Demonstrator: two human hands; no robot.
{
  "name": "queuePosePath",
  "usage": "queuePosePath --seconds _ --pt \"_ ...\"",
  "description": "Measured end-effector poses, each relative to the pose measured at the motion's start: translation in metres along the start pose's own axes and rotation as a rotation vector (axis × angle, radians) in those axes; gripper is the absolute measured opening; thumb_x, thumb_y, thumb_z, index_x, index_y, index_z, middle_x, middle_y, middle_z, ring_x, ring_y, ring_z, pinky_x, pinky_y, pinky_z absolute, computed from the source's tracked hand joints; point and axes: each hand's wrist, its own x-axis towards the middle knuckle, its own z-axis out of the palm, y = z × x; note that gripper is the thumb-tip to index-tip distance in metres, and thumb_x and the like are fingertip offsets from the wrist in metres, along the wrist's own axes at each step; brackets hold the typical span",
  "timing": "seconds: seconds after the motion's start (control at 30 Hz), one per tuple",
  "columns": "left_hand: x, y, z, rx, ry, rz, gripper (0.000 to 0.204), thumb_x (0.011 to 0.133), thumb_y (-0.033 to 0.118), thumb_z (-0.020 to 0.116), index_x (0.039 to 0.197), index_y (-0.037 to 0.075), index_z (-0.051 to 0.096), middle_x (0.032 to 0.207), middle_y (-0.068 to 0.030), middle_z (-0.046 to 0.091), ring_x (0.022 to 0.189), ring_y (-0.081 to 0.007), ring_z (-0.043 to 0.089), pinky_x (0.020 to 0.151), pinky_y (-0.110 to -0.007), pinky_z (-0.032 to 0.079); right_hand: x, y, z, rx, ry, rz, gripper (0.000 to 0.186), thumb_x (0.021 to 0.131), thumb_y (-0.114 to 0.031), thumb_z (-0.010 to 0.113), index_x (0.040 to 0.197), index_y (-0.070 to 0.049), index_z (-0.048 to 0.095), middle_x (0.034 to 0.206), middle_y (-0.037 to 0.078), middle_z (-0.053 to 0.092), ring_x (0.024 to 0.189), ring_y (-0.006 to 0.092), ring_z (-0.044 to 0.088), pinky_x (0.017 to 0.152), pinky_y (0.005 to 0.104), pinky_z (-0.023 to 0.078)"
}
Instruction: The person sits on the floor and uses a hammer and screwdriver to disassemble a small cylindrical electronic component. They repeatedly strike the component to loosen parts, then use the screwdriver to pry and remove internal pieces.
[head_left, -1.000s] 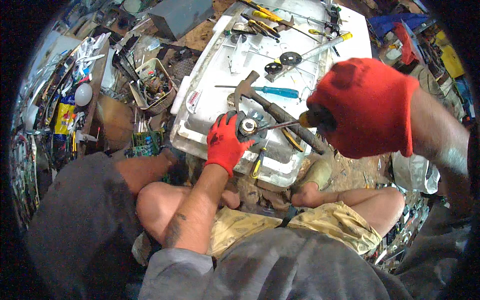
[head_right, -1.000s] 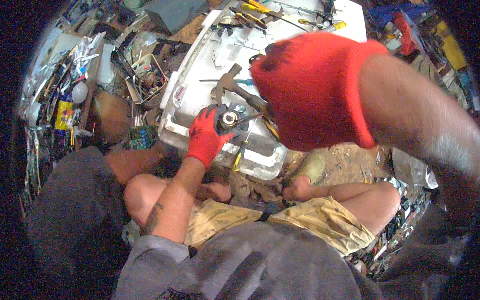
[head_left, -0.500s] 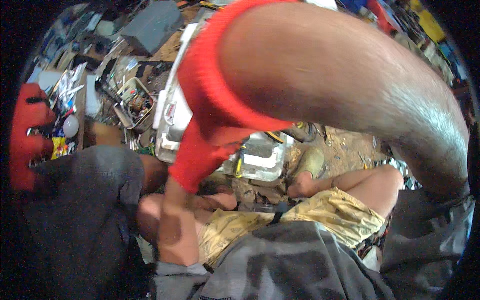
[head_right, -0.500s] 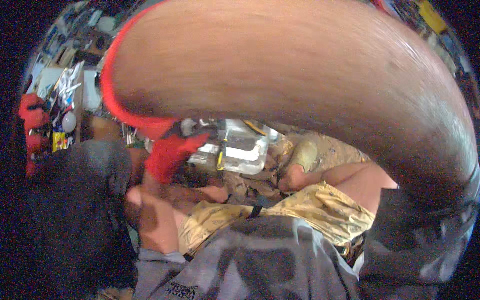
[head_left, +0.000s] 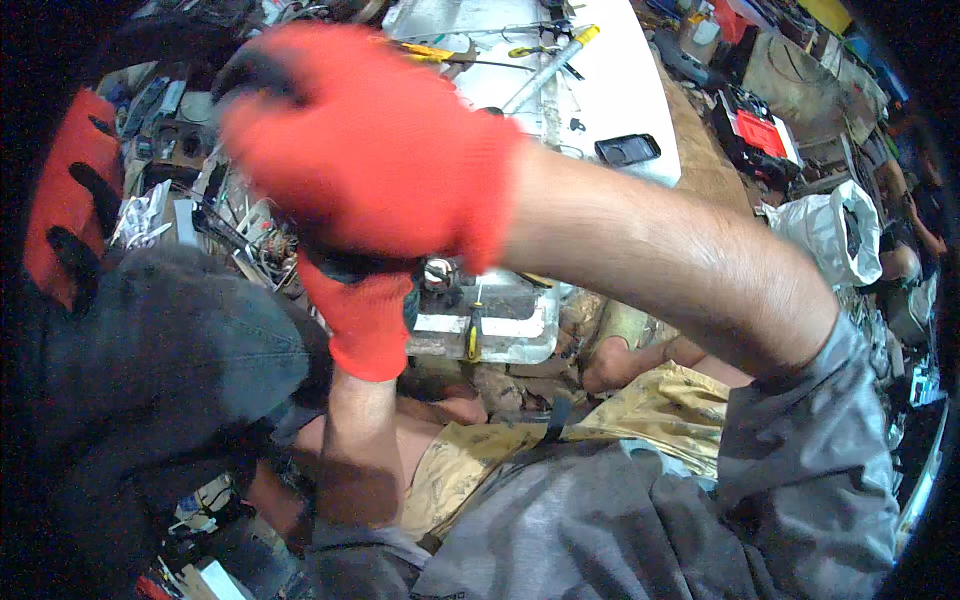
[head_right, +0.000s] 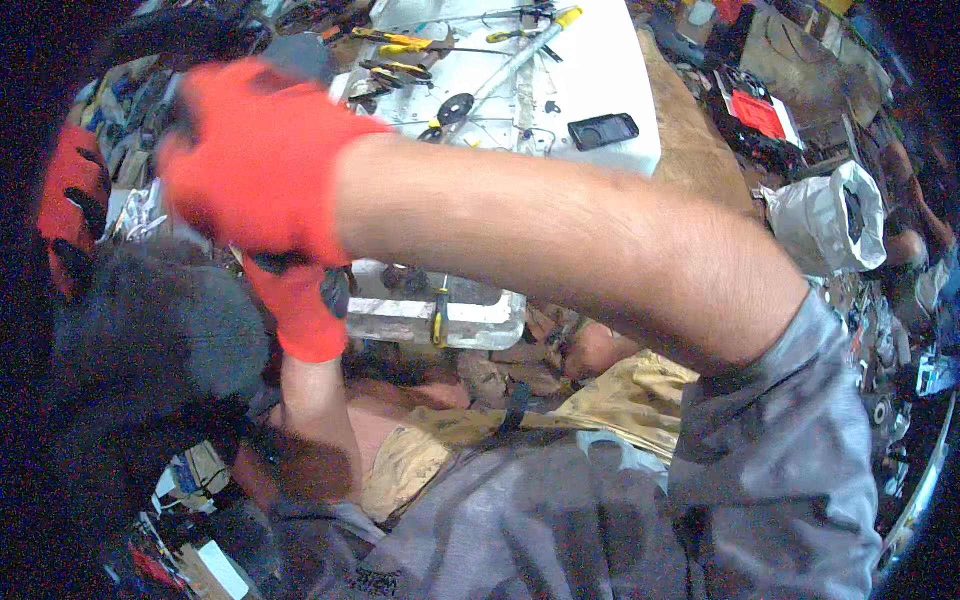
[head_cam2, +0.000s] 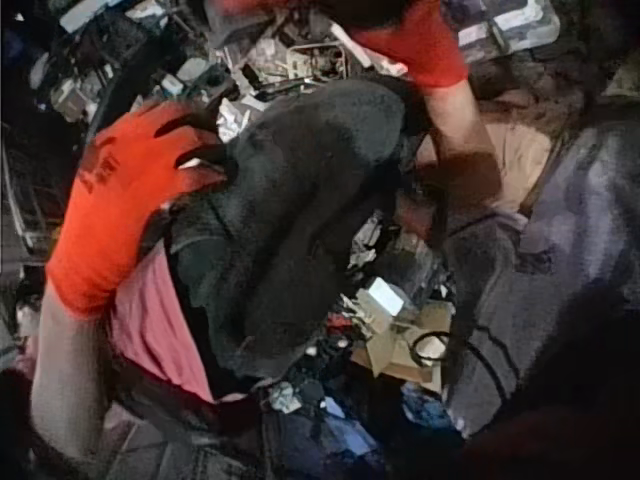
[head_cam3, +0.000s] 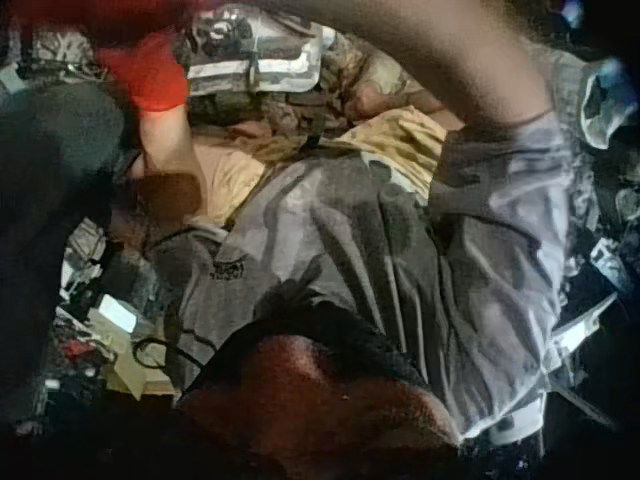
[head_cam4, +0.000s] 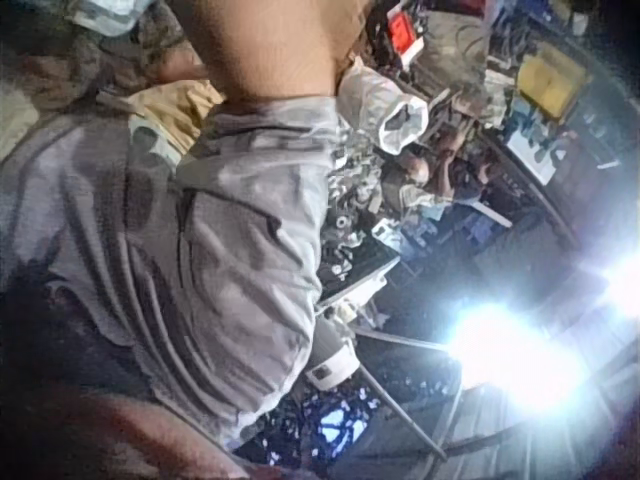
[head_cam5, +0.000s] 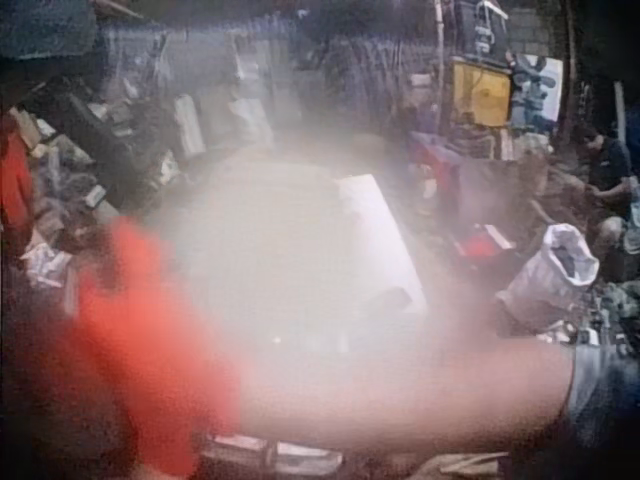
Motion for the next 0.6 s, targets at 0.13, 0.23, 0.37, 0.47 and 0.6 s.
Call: queuePosePath --seconds 0.13,0.23,0.37,0.47,0.6 --pt "0.001 0.007 0.011 -0.051 0.016 0.0 0.024 0.084 0.004 0.075 0.104 0.007 0.062 0.089 -0.0017 0.064 0.075 -0.0122 0.061 0.065 -0.027 0.05 -0.05 0.101 -0.035 -0.197 0.495 -0.156 0.025 0.092 -0.023 0.059 0.106 -0.003 0.065 0.097 0.015 0.067 0.094 0.0319 0.065 0.084 0.0393 0.051" --pt "0.006 0.012 0.011 -0.109 0.033 0.047 0.021 0.084 0.003 0.074 0.101 0.007 0.062 0.086 -0.0003 0.063 0.072 -0.0105 0.06 0.063 -0.026 0.05 -0.12 0.171 -0.02 -0.745 -0.1 0.354 0.058 0.083 -0.033 0.065 0.133 -0.008 0.049 0.119 0.023 0.057 0.11 0.0427 0.058 0.094 0.0491 0.048" --pt "0.004 0.011 0.011 -0.093 -0.025 0.099 0.021 0.084 -0.001 0.073 0.101 0.006 0.062 0.088 -0.0006 0.062 0.074 -0.0104 0.059 0.066 -0.027 0.05 -0.146 0.191 0.003 -0.861 -0.336 0.383 0.055 0.086 -0.034 0.062 0.136 -0.013 0.049 0.113 0.019 0.062 0.102 0.0364 0.064 0.083 0.0477 0.053" --pt "-0.003 0.002 0.011 -0.424 -0.039 -0.089 0.025 0.082 -0.004 0.072 0.103 0.006 0.061 0.092 -0.0021 0.062 0.079 -0.0114 0.059 0.069 -0.027 0.051 -0.136 0.19 0.005 -0.893 -0.422 0.357 0.056 0.085 -0.032 0.061 0.137 -0.014 0.049 0.115 0.018 0.062 0.104 0.0352 0.064 0.082 0.0469 0.054" --pt "-0.012 -0.006 0.014 -0.616 0.013 -0.208 0.033 0.078 -0.004 0.074 0.106 0.007 0.06 0.095 -0.0027 0.063 0.085 -0.013 0.06 0.077 -0.029 0.052 -0.122 0.201 0.001 -0.83 -0.516 0.399 0.051 0.083 -0.034 0.062 0.126 -0.01 0.051 0.118 0.02 0.06 0.104 0.0371 0.064 0.086 0.0482 0.053"
